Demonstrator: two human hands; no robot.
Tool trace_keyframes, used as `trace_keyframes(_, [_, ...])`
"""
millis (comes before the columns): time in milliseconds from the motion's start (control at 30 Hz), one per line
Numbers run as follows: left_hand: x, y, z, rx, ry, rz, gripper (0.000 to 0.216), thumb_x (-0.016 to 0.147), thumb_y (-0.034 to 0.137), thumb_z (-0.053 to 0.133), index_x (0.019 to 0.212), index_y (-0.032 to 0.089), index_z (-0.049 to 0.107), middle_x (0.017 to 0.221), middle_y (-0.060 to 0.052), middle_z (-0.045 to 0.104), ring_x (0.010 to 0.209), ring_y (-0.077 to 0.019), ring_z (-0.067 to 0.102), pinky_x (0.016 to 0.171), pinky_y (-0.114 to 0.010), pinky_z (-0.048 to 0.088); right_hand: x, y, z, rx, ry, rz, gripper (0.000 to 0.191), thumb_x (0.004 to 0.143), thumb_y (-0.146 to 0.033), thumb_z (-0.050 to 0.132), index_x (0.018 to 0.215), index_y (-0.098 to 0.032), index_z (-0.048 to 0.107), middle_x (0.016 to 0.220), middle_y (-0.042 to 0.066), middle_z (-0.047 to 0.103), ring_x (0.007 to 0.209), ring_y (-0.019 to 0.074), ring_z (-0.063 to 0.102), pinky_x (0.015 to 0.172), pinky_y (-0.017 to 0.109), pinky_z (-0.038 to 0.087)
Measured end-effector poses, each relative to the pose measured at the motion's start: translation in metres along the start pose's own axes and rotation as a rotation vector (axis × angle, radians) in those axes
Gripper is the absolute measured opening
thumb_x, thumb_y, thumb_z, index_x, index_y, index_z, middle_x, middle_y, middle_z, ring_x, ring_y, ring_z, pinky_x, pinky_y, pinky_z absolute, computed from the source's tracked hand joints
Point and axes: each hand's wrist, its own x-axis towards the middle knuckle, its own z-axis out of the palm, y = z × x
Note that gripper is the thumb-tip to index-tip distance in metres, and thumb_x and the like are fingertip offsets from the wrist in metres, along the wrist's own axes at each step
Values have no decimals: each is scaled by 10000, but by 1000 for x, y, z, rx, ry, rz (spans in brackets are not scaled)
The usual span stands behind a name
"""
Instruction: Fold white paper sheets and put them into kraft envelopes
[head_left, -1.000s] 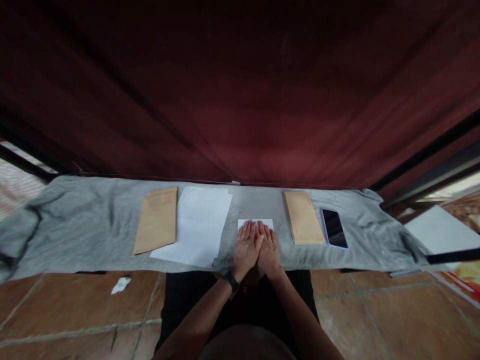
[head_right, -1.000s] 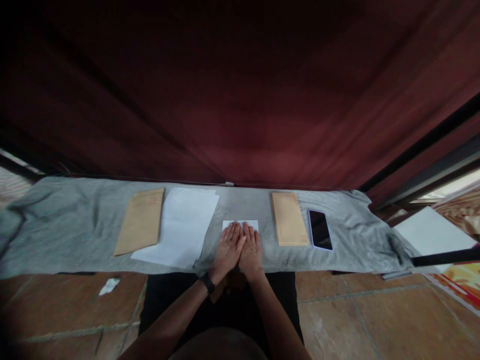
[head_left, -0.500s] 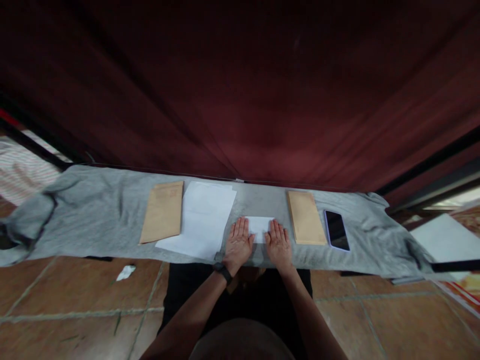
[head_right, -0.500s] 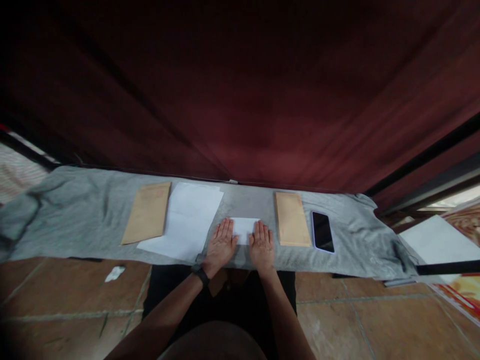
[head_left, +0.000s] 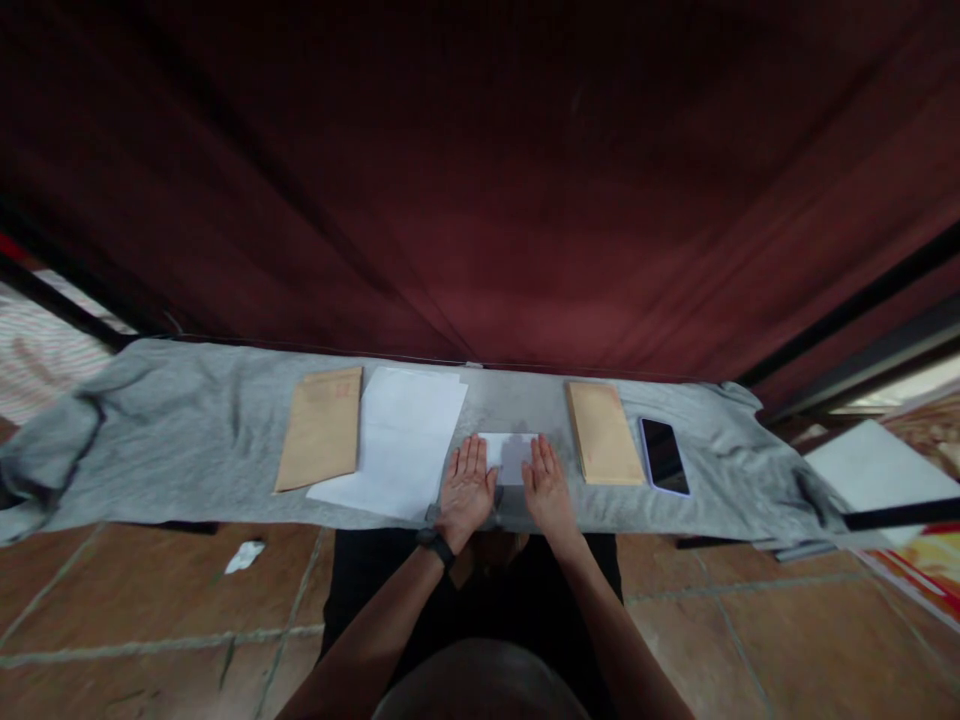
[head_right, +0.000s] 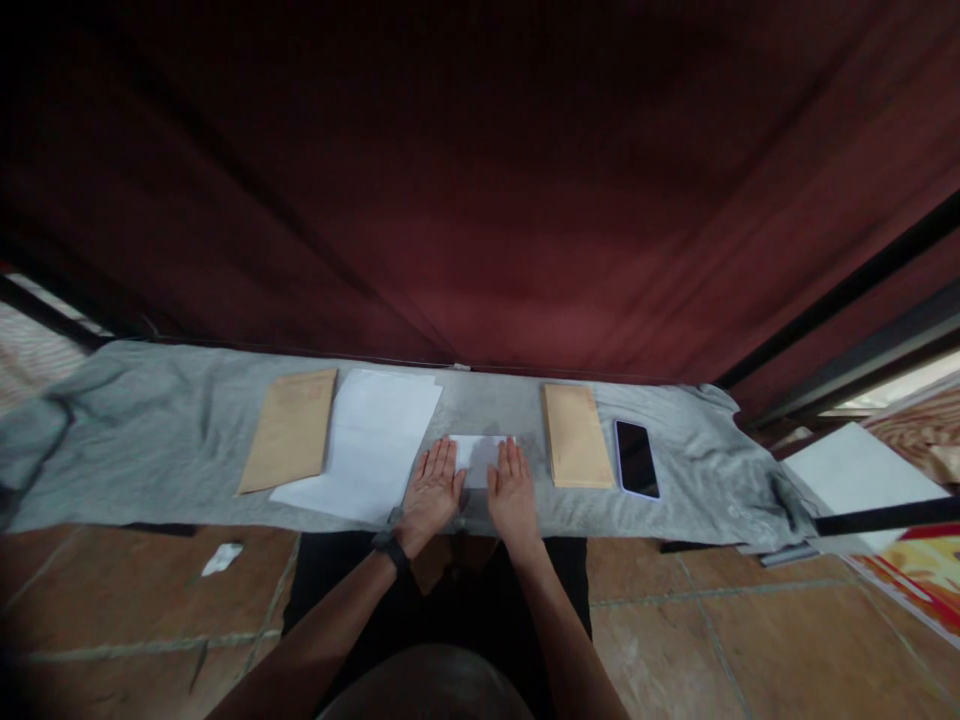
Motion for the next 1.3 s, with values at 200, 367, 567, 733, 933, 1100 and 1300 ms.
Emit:
trace_keyframes(200, [1, -5, 6, 2, -10, 17, 590, 995, 274, 282, 1545, 79, 368, 1613, -136, 361, 1527, -244, 266, 1240, -462, 256, 21, -32, 19, 118, -185, -175, 516, 1060, -299, 296, 1507, -81, 436, 1563, 145, 450, 1463, 220, 401, 1191, 426, 378])
trace_keyframes(367, [0, -2, 3, -12, -5, 7, 600, 1007, 322, 298, 1552, 76, 352, 1614, -140, 359, 1529, -248, 264, 1242, -458, 251, 19, -13, 20, -28, -172, -174, 505, 1051, -301, 354, 1514, -117, 441, 1556, 147, 453, 1461, 252, 403, 1208, 488, 316])
trace_keyframes(567, [-1, -2, -3, -17, 5, 6, 610, 1027, 371, 292, 1543, 51, 356, 1597, -161, 379, 1527, -252, 269, 1244, -464, 245, 11, 16, 14, -144, -95, -126, 536, 1060, -346, 359, 1539, -109, 394, 1547, 159, 463, 1457, 260, 406, 1188, 462, 313])
trace_keyframes(733, [-1, 7, -6, -55, 31, -12, 597, 1041, 377, 279, 1528, 45, 377, 1588, -179, 392, 1514, -270, 301, 1237, -476, 266, 8, 19, 13, -180, -70, -118, 555, 1053, -346, 378, 1548, -97, 369, 1545, 168, 466, 1452, 269, 408, 1183, 459, 305])
trace_keyframes(933, [17, 52, 2, -178, -17, 156, 603, 1058, 424, 254, 1551, 87, 338, 1594, -152, 399, 1504, -241, 328, 1228, -464, 304, 7, 19, 6, -218, -158, -166, 564, 986, -187, 396, 1544, -101, 382, 1586, 151, 413, 1478, 271, 358, 1195, 463, 284])
trace_keyframes(1100, [24, 59, 9, -160, -60, 137, 658, 1045, 499, 286, 1563, 95, 319, 1618, -146, 359, 1521, -251, 286, 1250, -449, 252, 7, 18, 4, -232, -175, -170, 595, 957, -155, 409, 1547, -88, 373, 1595, 161, 395, 1486, 276, 339, 1204, 469, 262])
trace_keyframes(1300, [19, 37, 8, -144, -39, 88, 731, 1031, 551, 295, 1557, 43, 303, 1623, -186, 327, 1534, -272, 246, 1248, -464, 241, 7, 17, 6, -187, -152, -140, 591, 998, -217, 381, 1568, -76, 321, 1578, 185, 413, 1466, 293, 364, 1185, 494, 280])
